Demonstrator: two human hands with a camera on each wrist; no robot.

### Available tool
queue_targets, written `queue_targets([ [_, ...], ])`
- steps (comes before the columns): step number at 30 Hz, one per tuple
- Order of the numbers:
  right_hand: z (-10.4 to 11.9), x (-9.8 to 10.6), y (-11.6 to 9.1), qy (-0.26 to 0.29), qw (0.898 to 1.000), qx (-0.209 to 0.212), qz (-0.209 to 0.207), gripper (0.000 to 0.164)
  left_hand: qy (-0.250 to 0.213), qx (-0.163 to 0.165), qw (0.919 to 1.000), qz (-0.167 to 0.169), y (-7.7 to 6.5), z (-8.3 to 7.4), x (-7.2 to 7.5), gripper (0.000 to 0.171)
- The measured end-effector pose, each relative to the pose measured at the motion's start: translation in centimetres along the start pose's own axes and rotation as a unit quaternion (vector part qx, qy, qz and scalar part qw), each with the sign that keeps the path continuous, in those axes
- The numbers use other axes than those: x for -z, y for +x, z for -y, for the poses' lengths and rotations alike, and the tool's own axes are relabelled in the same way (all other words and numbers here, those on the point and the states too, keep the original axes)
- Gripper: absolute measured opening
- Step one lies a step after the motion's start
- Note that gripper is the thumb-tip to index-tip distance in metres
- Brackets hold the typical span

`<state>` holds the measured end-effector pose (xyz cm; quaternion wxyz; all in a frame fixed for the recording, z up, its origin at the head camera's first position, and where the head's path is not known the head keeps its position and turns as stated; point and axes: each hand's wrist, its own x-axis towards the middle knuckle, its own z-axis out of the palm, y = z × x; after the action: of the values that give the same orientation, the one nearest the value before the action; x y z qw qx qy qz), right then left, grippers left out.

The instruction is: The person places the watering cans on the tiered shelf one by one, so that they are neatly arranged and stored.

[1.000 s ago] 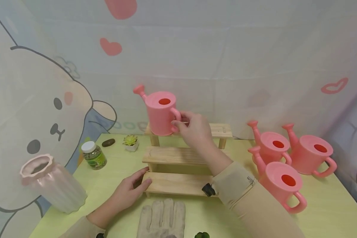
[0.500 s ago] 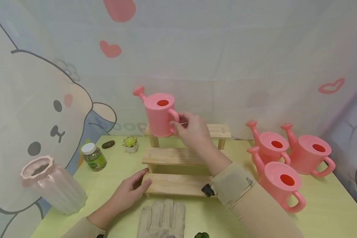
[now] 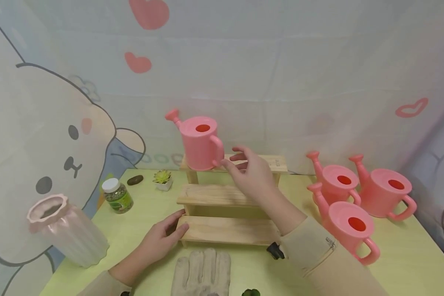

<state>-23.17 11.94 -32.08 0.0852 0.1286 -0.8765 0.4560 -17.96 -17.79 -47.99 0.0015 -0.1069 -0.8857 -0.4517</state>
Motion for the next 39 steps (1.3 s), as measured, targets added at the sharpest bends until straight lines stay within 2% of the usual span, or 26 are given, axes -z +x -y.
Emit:
queue_targets([
  [6, -1.1, 1.5, -2.6, -0.005, 1.000, 0.011, -0.015, 0.064, 0.000, 0.003, 1.0000, 0.000, 0.1, 0.3, -0.1, 0.061],
  [14, -2.6, 4.0, -6.1, -0.013, 0.996, 0.067, -0.059, 0.058, -0.011, 0.000, 0.9999, 0.006, 0.1, 0.6, -0.3, 0.062],
  [22, -4.6, 6.9, -10.2, -0.045, 0.993, 0.052, -0.100, 0.060, -0.011, -0.001, 0.9999, 0.004, 0.1, 0.5, -0.1, 0.061],
  [26, -6.1, 7.8, -12.3, -0.053, 0.989, 0.058, -0.127, 0.060, -0.004, -0.001, 1.0000, 0.001, 0.1, 0.6, -0.1, 0.060],
  [29, -7.2, 8.7, -13.8, -0.074, 0.983, 0.061, -0.157, 0.065, -0.001, -0.002, 1.0000, 0.001, 0.2, 0.7, -0.2, 0.061],
  [32, -8.2, 9.6, -15.4, -0.086, 0.978, 0.045, -0.187, 0.068, 0.000, -0.004, 1.0000, 0.002, 0.2, 0.7, -0.2, 0.061],
  [39, -10.7, 11.6, -17.6, -0.069, 0.961, 0.008, -0.267, 0.062, -0.005, -0.006, 1.0000, 0.000, 0.2, 0.6, -0.2, 0.061],
])
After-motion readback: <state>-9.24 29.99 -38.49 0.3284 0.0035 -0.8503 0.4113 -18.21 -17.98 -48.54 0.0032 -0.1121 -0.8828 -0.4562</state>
